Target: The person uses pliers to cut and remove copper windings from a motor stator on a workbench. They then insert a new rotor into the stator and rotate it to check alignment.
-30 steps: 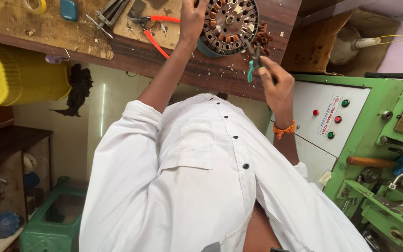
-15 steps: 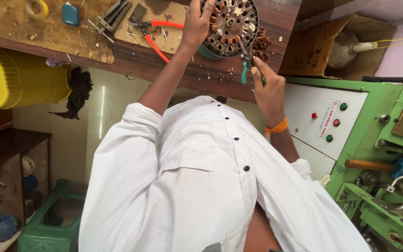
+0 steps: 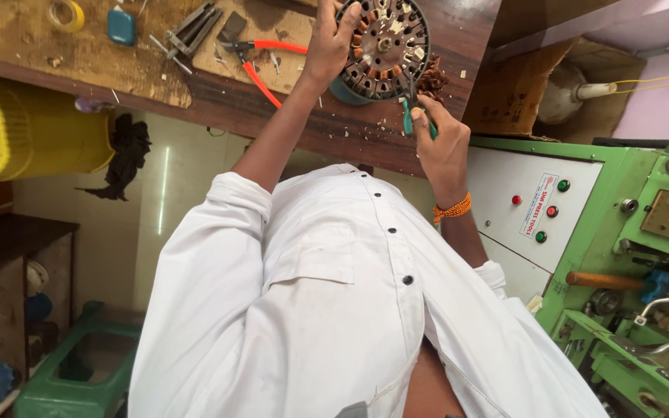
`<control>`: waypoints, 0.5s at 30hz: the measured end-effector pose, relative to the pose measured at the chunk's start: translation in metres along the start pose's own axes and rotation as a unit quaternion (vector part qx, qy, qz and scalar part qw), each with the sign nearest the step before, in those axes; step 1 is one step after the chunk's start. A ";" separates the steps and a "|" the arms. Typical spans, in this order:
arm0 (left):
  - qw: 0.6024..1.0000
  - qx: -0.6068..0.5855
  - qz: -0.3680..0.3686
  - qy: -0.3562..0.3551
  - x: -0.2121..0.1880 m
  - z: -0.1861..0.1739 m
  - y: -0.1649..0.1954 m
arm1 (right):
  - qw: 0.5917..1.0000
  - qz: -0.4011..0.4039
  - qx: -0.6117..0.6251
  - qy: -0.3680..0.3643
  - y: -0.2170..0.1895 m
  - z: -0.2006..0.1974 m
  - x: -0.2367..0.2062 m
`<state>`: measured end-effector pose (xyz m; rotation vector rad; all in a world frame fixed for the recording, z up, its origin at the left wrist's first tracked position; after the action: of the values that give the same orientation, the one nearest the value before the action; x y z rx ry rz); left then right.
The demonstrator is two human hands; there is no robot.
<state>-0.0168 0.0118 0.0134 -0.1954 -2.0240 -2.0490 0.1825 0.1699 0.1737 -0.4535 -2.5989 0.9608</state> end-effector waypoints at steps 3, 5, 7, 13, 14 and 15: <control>0.999 -0.001 -0.047 -0.019 -0.002 0.000 -0.001 | 0.997 -0.008 0.074 -0.030 0.027 0.009 0.004; 1.000 -0.012 0.027 -0.010 -0.003 -0.002 0.001 | 0.964 0.134 0.180 -0.144 0.045 0.016 0.007; 0.999 -0.017 0.043 -0.009 -0.003 -0.004 0.003 | 0.939 0.153 0.190 -0.241 0.056 0.021 0.011; 1.000 -0.015 -0.019 -0.007 -0.002 -0.003 0.007 | 0.952 0.079 0.163 -0.246 0.063 0.031 0.007; 1.000 -0.016 -0.001 0.000 -0.002 -0.002 0.008 | 0.948 0.058 0.209 -0.233 0.063 0.034 0.005; 1.000 -0.017 0.015 0.006 -0.003 -0.002 0.008 | 0.967 0.038 0.174 -0.183 0.065 0.039 0.002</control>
<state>-0.0119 0.0104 0.0206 -0.2181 -1.9682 -2.0618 0.1763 0.1955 0.1030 -0.3045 -2.6499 1.6281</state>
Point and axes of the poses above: each hand's wrist, its own x-axis towards the middle knuckle, its own z-axis out of the palm, y = z × x, the point moved 1 cm from there along x, towards the middle knuckle, and after that the axes turned 15 degrees about y, right-handed, at the moved point
